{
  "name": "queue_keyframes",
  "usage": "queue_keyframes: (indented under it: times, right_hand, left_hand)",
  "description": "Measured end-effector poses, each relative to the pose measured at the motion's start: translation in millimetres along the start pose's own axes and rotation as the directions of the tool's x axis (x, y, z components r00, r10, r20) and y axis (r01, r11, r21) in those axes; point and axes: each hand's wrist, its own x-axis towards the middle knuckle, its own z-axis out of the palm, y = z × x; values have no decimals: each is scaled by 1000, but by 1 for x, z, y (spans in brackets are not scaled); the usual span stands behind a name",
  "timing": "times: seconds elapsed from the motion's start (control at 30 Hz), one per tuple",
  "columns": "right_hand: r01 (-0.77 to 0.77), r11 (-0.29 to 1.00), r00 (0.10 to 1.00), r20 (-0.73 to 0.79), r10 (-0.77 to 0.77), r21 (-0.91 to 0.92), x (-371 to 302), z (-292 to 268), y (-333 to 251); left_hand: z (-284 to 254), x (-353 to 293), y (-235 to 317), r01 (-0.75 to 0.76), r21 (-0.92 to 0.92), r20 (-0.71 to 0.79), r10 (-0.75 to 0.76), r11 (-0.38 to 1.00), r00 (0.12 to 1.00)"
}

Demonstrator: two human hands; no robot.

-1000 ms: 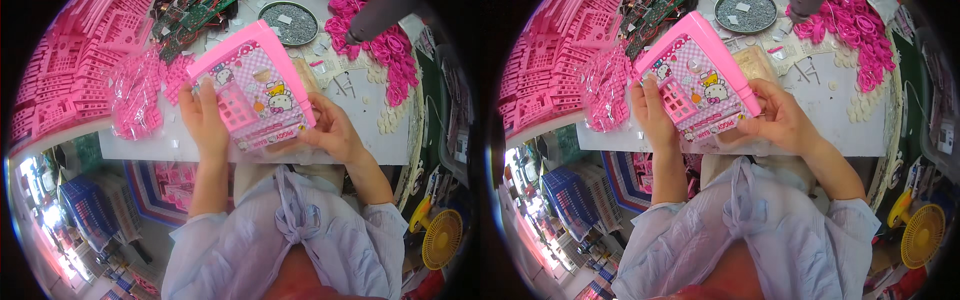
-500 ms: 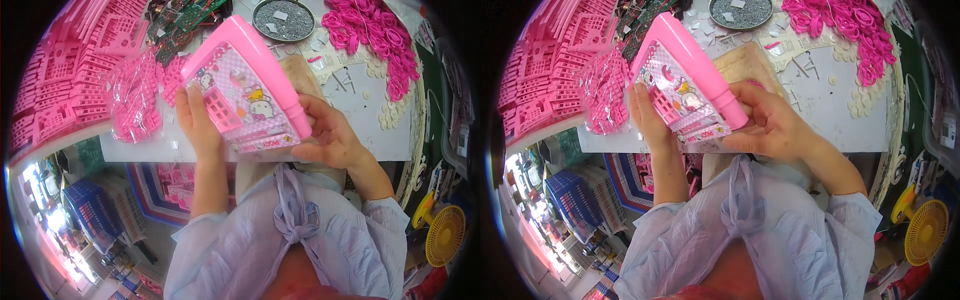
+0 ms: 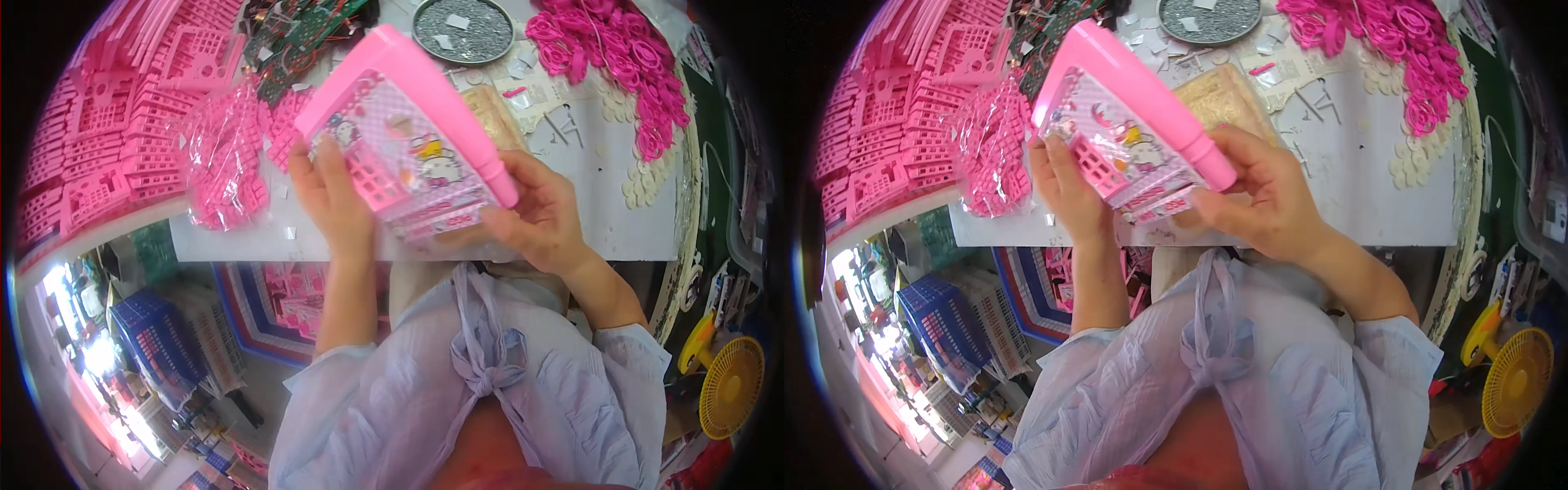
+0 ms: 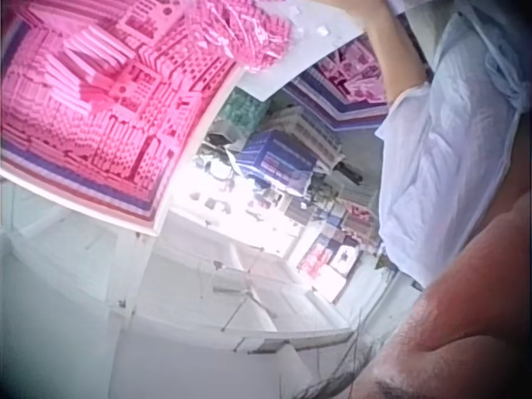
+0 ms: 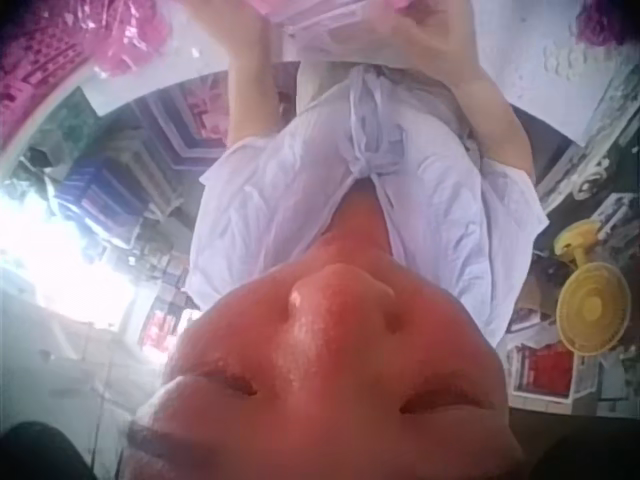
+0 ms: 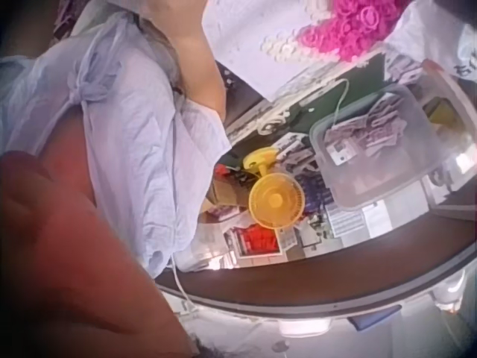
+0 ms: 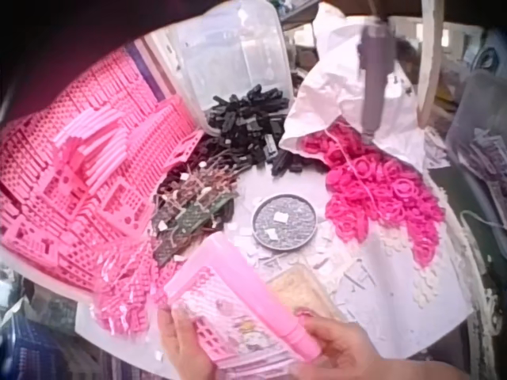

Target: Assembling an electronic piggy bank by gluing circuit boards and wires into a pink plastic casing.

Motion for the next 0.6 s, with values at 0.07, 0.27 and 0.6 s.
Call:
queue_keyframes:
  times: [0.07, 0.27, 0.6]
  right_hand:
    - [89, 996, 996, 15, -89, 20, -3, -10, 13]
    - [88, 992, 993, 85, -81, -86, -5, -18, -1]
    - [181, 968, 983, 46, -176, -175, 4, 15, -5]
  left_hand:
    - [5, 1, 6, -24, 19, -15, 25, 1000, 1000]
    - [14, 11, 17, -42, 29, 8, 42, 999, 999]
    - [2, -26, -13, 178, 153, 131, -199, 972, 971]
